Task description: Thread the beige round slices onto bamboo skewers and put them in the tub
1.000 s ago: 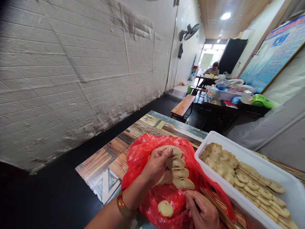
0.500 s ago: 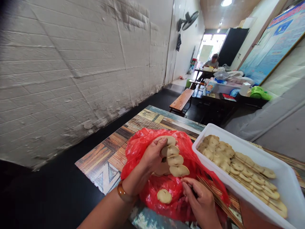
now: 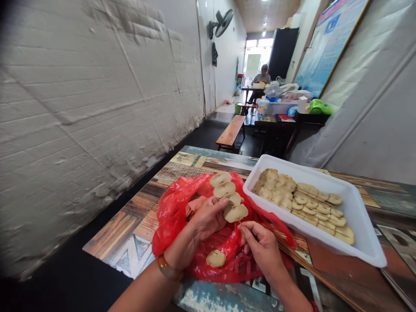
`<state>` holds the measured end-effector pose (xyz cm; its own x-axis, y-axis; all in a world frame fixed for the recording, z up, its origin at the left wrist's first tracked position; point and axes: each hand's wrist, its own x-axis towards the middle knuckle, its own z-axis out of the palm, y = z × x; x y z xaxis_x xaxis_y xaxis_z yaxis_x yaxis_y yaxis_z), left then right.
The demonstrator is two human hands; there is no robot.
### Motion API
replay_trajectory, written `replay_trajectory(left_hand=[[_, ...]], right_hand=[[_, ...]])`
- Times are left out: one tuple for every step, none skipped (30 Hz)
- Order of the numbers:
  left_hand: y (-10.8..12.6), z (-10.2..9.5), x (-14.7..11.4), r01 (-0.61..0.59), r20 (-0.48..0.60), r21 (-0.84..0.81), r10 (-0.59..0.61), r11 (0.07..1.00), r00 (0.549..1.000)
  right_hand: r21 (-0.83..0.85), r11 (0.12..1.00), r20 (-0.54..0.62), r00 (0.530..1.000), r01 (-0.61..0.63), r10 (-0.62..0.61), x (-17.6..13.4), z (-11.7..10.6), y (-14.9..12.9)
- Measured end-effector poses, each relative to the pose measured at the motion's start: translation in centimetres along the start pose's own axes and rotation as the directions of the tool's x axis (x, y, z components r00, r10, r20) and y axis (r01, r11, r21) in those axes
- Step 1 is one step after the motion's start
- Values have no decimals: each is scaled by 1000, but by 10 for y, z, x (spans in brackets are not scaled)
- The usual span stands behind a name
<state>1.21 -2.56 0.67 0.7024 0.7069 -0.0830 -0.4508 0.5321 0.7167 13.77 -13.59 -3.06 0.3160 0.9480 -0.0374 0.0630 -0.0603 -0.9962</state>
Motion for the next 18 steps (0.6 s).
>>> replay_trajectory(left_hand=[[-1, 0, 1, 1, 15, 4, -1, 1000, 1000], [-1, 0, 3, -1, 22, 7, 1, 1000, 1000], [-1, 0, 3, -3, 21, 8, 3, 1000, 1000], [0, 1, 4, -5, 15, 9, 5, 1000, 1000], [1, 2, 4, -13, 0, 7, 13, 1000, 1000], [2, 3, 5, -21, -14, 4, 21, 1000, 1000], [3, 3, 5, -31, -29, 8, 31, 999, 999], [3, 3, 6, -49, -54, 19, 50, 999, 997], [3, 3, 6, -56, -71, 35, 59, 998, 996], [3, 2, 7, -63, -84, 59, 68, 996, 994], [3, 1, 7, -62, -86, 93, 70, 994, 994], [3, 0, 8, -61, -81, 132, 72, 989, 994], [3, -1, 8, -72, -74, 171, 85, 983, 994], [3, -2, 7, -85, -63, 202, 100, 976, 993], [3, -2, 6, -99, -51, 221, 113, 970, 992], [4, -2, 5, -111, -41, 225, 123, 968, 992], [6, -2, 4, -116, -34, 216, 126, 969, 991], [7, -1, 4, -114, -30, 199, 122, 973, 992]], right_hand=[[-12, 1000, 4, 1000, 3, -3, 1, 1, 0], [-27, 1000, 10, 1000, 7, -6, 1, 1, 1], [-43, 999, 18, 1000, 12, -11, 2, 1, 1], [-63, 998, 29, 999, 23, -21, 3, 1, 1], [-92, 994, 40, 998, 54, -50, 4, 1, 1], [-128, 987, 49, 995, 98, -92, 5, 0, 0], [-179, 970, 58, 986, 162, -154, 6, -1, -2], [-241, 936, 64, 967, 255, -247, 7, -2, -4], [-275, 913, 52, 953, 302, -299, 8, -4, -6], [-304, 892, 44, 940, 335, -338, 9, -5, -8], [-325, 875, 33, 929, 360, -370, 9, -7, -11], [-337, 865, 19, 921, 372, -389, 10, -9, -13], [-348, 855, 8, 913, 385, -408, 10, -10, -15], [-358, 845, -4, 904, 397, -427, 10, -11, -16], [-367, 835, -19, 894, 410, -447, 10, -11, -18], [-374, 826, -34, 883, 422, -467, 10, -12, -19], [-390, 813, -58, 870, 432, -490, 10, -14, -20], [-417, 798, -90, 854, 435, -513, 10, -16, -22]])
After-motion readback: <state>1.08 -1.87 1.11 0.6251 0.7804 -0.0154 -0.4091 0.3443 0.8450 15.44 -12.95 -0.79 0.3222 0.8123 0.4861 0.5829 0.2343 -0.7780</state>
